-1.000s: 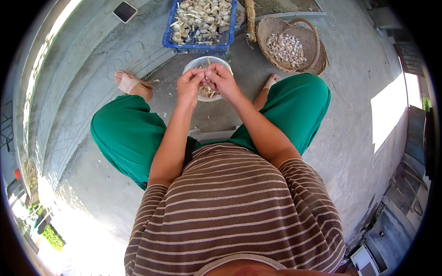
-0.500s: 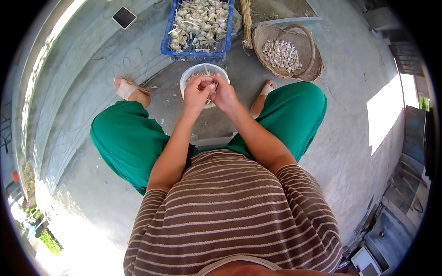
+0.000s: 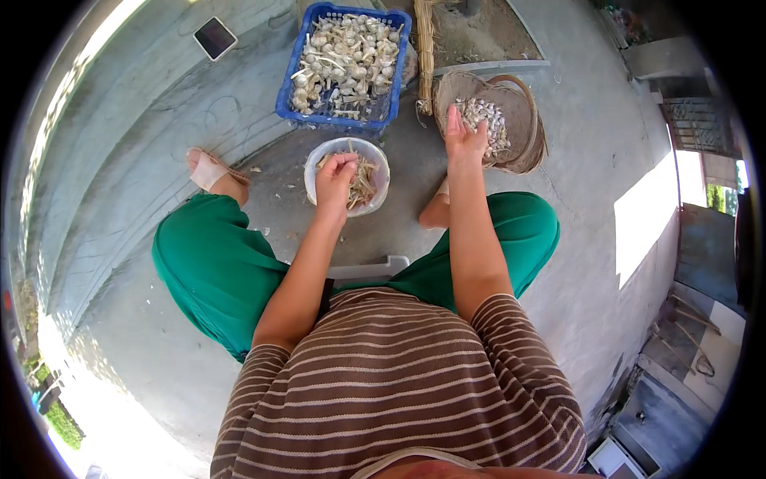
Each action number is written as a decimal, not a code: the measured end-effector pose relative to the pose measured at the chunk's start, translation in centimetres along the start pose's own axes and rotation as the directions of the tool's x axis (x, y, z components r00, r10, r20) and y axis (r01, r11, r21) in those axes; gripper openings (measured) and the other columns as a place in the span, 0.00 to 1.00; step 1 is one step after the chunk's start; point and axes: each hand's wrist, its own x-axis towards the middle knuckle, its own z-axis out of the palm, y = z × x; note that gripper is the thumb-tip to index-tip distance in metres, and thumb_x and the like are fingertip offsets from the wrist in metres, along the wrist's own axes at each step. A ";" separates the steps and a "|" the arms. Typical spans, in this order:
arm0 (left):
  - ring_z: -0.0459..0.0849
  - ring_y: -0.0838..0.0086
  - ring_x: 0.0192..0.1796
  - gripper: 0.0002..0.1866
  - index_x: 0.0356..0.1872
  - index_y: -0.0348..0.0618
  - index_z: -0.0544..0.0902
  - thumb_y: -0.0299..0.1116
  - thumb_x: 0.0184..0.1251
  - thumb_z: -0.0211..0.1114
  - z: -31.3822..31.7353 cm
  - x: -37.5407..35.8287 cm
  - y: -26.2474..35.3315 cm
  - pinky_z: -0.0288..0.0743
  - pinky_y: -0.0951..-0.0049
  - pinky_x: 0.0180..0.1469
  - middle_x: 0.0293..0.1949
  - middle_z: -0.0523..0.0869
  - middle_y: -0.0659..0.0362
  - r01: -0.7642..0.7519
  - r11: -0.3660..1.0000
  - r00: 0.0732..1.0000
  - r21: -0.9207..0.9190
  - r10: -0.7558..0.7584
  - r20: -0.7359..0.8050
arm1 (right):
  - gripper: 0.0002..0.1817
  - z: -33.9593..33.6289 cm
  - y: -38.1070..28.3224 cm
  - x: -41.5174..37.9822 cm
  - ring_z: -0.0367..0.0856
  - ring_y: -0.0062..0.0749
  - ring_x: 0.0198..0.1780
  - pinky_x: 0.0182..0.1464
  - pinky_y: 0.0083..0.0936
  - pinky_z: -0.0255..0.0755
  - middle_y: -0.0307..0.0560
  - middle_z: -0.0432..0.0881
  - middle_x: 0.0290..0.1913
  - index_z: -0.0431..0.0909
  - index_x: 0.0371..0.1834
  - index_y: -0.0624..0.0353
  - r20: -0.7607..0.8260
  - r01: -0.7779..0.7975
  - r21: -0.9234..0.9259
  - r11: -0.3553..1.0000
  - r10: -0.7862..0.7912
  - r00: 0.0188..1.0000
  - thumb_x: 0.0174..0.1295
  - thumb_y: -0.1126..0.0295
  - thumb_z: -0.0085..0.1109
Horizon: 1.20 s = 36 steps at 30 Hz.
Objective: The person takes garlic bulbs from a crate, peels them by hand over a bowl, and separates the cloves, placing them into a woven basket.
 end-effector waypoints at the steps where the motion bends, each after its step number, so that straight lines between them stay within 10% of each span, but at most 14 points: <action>1: 0.76 0.82 0.36 0.07 0.41 0.39 0.80 0.27 0.65 0.57 0.0 0.2 -0.2 0.71 0.80 0.40 0.34 0.81 0.63 0.000 1.000 1.000 0.001 0.000 0.006 | 0.30 -0.2 0.9 0.7 0.71 0.49 0.56 0.55 0.38 0.74 0.61 0.66 0.58 0.55 0.60 0.74 0.003 0.000 -0.010 1.000 0.000 1.000 0.68 0.57 0.45; 3: 0.77 0.81 0.36 0.06 0.39 0.40 0.80 0.29 0.66 0.58 0.0 0.4 -0.7 0.71 0.80 0.40 0.34 0.81 0.63 0.025 0.998 1.000 -0.050 -0.026 -0.001 | 0.22 -1.0 3.8 1.7 0.77 0.42 0.47 0.45 0.30 0.77 0.56 0.74 0.50 0.64 0.54 0.72 0.258 0.099 -0.509 0.855 0.041 0.965 0.66 0.64 0.49; 7: 0.77 0.80 0.36 0.09 0.35 0.41 0.79 0.36 0.67 0.58 0.1 0.6 -0.7 0.72 0.79 0.40 0.33 0.81 0.63 0.126 0.978 0.992 -0.165 -0.128 -0.004 | 0.13 1.4 10.8 1.5 0.80 0.34 0.36 0.37 0.26 0.76 0.50 0.78 0.44 0.74 0.47 0.64 0.499 0.419 -0.848 0.325 0.219 0.839 0.62 0.70 0.51; 8: 0.78 0.79 0.36 0.11 0.34 0.42 0.78 0.40 0.68 0.57 0.2 0.7 -0.5 0.72 0.77 0.40 0.33 0.81 0.62 0.125 0.978 0.991 -0.167 -0.131 -0.020 | 0.13 1.9 12.4 2.5 0.80 0.34 0.36 0.37 0.26 0.76 0.50 0.78 0.44 0.74 0.47 0.64 0.498 0.418 -0.848 0.327 0.219 0.839 0.62 0.70 0.51; 10: 0.78 0.78 0.36 0.11 0.34 0.42 0.78 0.40 0.68 0.57 -0.1 1.1 -0.8 0.72 0.77 0.40 0.33 0.81 0.62 0.141 0.971 0.989 -0.191 -0.148 -0.026 | 0.15 2.3 15.2 4.8 0.80 0.38 0.38 0.41 0.30 0.76 0.56 0.75 0.49 0.75 0.49 0.59 0.722 0.785 -0.508 -0.354 0.321 0.613 0.59 0.72 0.52; 14: 0.79 0.78 0.36 0.11 0.35 0.42 0.78 0.39 0.69 0.56 -0.5 1.6 -0.7 0.72 0.76 0.41 0.34 0.81 0.61 0.166 0.958 0.984 -0.234 -0.177 -0.028 | 0.18 1.7 19.3 8.6 0.77 0.48 0.48 0.53 0.34 0.72 0.60 0.64 0.58 0.77 0.50 0.48 0.727 0.742 -0.194 -0.642 0.414 0.548 0.55 0.73 0.54; 22: 0.78 0.78 0.35 0.08 0.36 0.43 0.77 0.35 0.69 0.55 -0.5 1.7 0.0 0.73 0.77 0.40 0.33 0.81 0.62 0.142 0.955 0.989 -0.260 -0.150 -0.009 | 0.07 2.0 18.2 5.0 0.79 0.39 0.39 0.42 0.31 0.74 0.53 0.73 0.45 0.73 0.36 0.55 0.700 0.715 -0.442 -0.542 0.290 0.653 0.56 0.70 0.59; 24: 0.78 0.78 0.35 0.07 0.37 0.42 0.77 0.34 0.69 0.55 -0.3 1.9 0.1 0.73 0.77 0.39 0.33 0.80 0.62 0.112 0.945 0.991 -0.307 -0.131 -0.041 | 0.09 1.9 17.2 3.4 0.79 0.31 0.30 0.29 0.25 0.73 0.48 0.74 0.35 0.63 0.34 0.57 0.505 0.537 -0.844 0.004 0.345 0.791 0.59 0.73 0.56; 27: 0.77 0.78 0.35 0.06 0.39 0.41 0.76 0.32 0.69 0.54 -0.4 2.0 0.2 0.73 0.78 0.38 0.33 0.80 0.62 0.084 0.948 0.992 -0.309 -0.109 -0.066 | 0.14 0.8 15.6 -0.7 0.77 0.26 0.22 0.18 0.21 0.69 0.46 0.74 0.26 0.57 0.33 0.57 0.478 0.379 -0.865 0.328 0.308 0.823 0.58 0.77 0.55; 32: 0.76 0.82 0.33 0.09 0.44 0.40 0.78 0.31 0.67 0.56 -0.3 1.7 0.7 0.73 0.82 0.33 0.37 0.79 0.63 0.016 0.937 0.992 -0.349 -0.058 -0.111 | 0.10 -0.6 12.6 -8.4 0.70 0.20 0.19 0.18 0.15 0.61 0.41 0.74 0.27 0.67 0.46 0.60 0.355 0.147 -0.878 0.455 0.414 0.839 0.62 0.72 0.50; 36: 0.74 0.84 0.30 0.14 0.49 0.40 0.78 0.33 0.65 0.60 0.0 0.8 1.4 0.71 0.83 0.32 0.32 0.79 0.65 0.051 0.934 0.997 -0.353 -0.067 -0.032 | 0.04 -3.6 11.0 -12.4 0.56 0.15 0.16 0.17 0.15 0.48 0.35 0.68 0.22 0.68 0.38 0.54 0.363 0.124 -0.862 0.491 0.429 0.827 0.63 0.69 0.50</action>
